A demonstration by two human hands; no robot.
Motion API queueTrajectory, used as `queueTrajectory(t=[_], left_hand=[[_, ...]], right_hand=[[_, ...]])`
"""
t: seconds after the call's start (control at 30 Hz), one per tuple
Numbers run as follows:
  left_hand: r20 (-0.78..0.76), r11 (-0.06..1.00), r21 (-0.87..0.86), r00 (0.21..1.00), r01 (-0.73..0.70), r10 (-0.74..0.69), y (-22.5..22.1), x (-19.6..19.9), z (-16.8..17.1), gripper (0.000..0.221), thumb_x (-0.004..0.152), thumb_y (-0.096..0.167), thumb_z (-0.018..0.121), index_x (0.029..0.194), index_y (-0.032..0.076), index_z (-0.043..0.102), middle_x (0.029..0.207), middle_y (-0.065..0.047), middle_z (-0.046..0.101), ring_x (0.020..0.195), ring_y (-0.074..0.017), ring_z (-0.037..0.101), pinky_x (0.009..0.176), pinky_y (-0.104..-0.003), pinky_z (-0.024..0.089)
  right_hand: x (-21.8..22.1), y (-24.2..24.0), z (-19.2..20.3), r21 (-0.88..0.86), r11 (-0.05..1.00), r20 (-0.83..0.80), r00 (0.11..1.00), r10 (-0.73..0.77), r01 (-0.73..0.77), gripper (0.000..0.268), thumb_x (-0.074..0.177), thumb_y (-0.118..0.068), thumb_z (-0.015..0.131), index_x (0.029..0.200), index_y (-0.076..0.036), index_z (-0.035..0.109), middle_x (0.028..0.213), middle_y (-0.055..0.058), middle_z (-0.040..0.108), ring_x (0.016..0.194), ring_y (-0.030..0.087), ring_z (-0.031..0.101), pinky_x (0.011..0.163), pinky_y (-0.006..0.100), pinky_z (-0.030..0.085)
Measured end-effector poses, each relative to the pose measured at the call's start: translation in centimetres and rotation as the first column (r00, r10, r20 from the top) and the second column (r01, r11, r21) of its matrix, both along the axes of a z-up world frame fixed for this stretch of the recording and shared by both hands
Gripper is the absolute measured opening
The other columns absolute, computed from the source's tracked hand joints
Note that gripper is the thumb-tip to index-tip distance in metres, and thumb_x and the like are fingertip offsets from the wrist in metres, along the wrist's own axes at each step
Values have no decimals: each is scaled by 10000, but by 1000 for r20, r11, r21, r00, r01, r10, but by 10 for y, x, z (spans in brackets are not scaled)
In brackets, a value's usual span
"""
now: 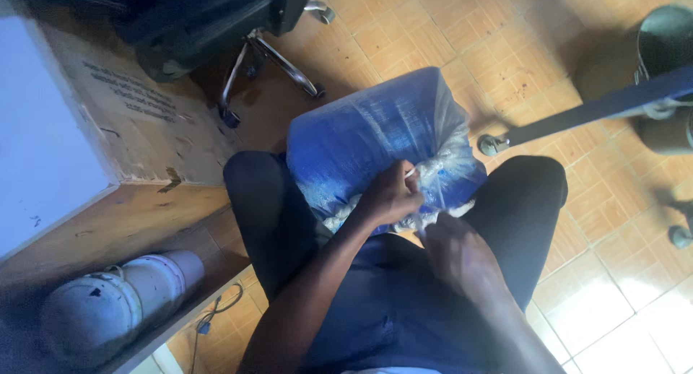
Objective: The person unbundles a package wrapped in plastic and secured with a white strap by hand.
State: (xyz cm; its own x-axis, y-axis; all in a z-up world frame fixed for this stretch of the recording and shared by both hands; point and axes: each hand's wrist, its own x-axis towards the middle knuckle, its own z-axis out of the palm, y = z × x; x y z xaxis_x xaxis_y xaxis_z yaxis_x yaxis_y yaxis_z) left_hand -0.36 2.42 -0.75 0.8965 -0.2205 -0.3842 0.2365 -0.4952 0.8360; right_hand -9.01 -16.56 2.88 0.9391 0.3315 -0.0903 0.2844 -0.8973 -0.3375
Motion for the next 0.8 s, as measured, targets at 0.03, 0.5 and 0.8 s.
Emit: queueTrajectory(t=[0.03,0.5,0.8], left_hand=[[23,994,-66,996,87,-85,0,-1,-13,513,755,278,707,1216,90,581,1066,-80,738,960,-310,721,771,-426,532],[481,949,62,842,-310,244,-37,-17,-23,491,727,455,767,914,51,562,813,-140,643,781,-381,682,681,-472,516],[610,787,86,657,-611,444,-46,-11,-33,221,850,241,780,965,153,613,737,-13,622,694,-231,706,603,-335,546]], right_hand=[[0,1,25,87,981,13,985,174,-174,136,869,-262,717,839,-135,677,819,104,658,743,344,659,609,466,559],[141,82,80,680,731,-581,570,581,-52,155,867,-27,597,925,19,734,762,222,688,686,313,695,631,420,580],[260,-33,-166,539,-64,-318,273,908,840,704,900,-312,766,1316,184,489,1391,505,490,1281,653,482,1095,700,333]])
